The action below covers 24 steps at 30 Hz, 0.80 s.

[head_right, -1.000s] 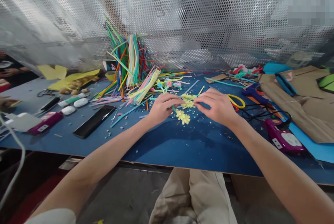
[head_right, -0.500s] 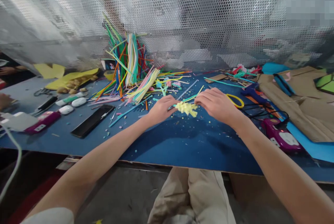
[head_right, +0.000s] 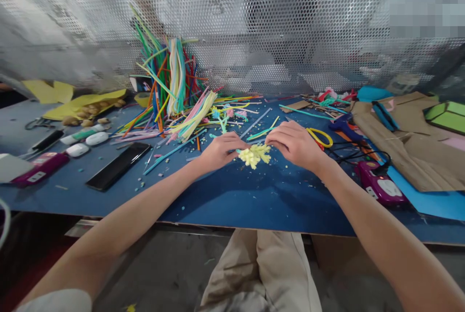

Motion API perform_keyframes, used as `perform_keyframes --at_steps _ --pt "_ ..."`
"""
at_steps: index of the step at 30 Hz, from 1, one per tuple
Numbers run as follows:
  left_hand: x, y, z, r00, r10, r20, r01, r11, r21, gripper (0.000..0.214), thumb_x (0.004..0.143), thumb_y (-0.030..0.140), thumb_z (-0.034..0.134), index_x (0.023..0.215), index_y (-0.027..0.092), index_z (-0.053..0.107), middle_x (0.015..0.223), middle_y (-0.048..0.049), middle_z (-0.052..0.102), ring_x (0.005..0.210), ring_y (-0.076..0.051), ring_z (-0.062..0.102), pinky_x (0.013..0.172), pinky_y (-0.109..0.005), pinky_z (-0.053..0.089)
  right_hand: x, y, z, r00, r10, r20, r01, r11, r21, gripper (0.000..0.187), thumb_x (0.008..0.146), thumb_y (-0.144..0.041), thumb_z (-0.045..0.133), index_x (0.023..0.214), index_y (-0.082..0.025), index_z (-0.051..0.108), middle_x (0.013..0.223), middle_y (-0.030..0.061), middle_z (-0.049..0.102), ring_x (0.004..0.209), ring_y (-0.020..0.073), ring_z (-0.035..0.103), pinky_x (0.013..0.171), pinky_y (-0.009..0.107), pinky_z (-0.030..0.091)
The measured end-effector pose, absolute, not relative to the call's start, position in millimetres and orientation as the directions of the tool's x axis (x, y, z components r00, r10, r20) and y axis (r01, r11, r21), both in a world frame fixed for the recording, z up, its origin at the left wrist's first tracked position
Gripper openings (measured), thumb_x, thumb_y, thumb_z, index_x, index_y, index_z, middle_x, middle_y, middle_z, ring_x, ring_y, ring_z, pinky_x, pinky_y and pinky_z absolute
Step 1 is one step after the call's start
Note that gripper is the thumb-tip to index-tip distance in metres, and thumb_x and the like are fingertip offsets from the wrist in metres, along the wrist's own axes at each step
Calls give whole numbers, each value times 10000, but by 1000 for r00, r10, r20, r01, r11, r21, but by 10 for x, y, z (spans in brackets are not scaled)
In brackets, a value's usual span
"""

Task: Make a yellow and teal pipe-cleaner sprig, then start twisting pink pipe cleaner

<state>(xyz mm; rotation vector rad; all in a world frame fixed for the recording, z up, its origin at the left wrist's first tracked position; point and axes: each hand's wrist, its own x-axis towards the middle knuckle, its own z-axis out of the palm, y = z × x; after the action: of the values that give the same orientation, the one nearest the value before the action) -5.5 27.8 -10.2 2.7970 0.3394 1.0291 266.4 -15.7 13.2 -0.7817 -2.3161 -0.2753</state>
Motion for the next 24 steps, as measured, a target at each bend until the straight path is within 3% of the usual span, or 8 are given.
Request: perform_keyframes --at_steps 6,14,18,24 --pt "-55 244 -75 745 244 621 147 -968 204 235 932 160 507 1088 161 683 963 -92 745 846 -173 634 814 -353 523 2648 -181 113 -596 425 681 596 803 21 102 892 -188 610 947 -257 660 940 14 734 834 182 635 829 386 474" --pt "-39 175 -86 607 438 662 393 -891 229 203 897 152 557 1040 139 700 900 -83 704 878 -164 639 765 -281 526 2518 -247 104 -262 575 775 574 738 -354 188 907 -199 563 1057 -268 653 953 42 683 814 177 635 750 363 532" --pt "-27 163 -108 563 488 667 481 -850 215 211 935 292 560 982 142 700 811 -60 677 755 -139 621 691 -249 494 2510 -269 97 -243 552 798 586 739 -333 157 880 -204 601 1017 -263 647 923 36 660 708 153 587 672 341 516" --pt "2 185 -165 503 551 666 582 -785 211 366 941 470 520 946 154 705 749 -45 653 688 -129 591 642 -237 444 2501 -244 78 -287 533 796 586 755 -294 84 856 -224 657 937 -244 648 897 33 671 710 145 582 652 316 506"
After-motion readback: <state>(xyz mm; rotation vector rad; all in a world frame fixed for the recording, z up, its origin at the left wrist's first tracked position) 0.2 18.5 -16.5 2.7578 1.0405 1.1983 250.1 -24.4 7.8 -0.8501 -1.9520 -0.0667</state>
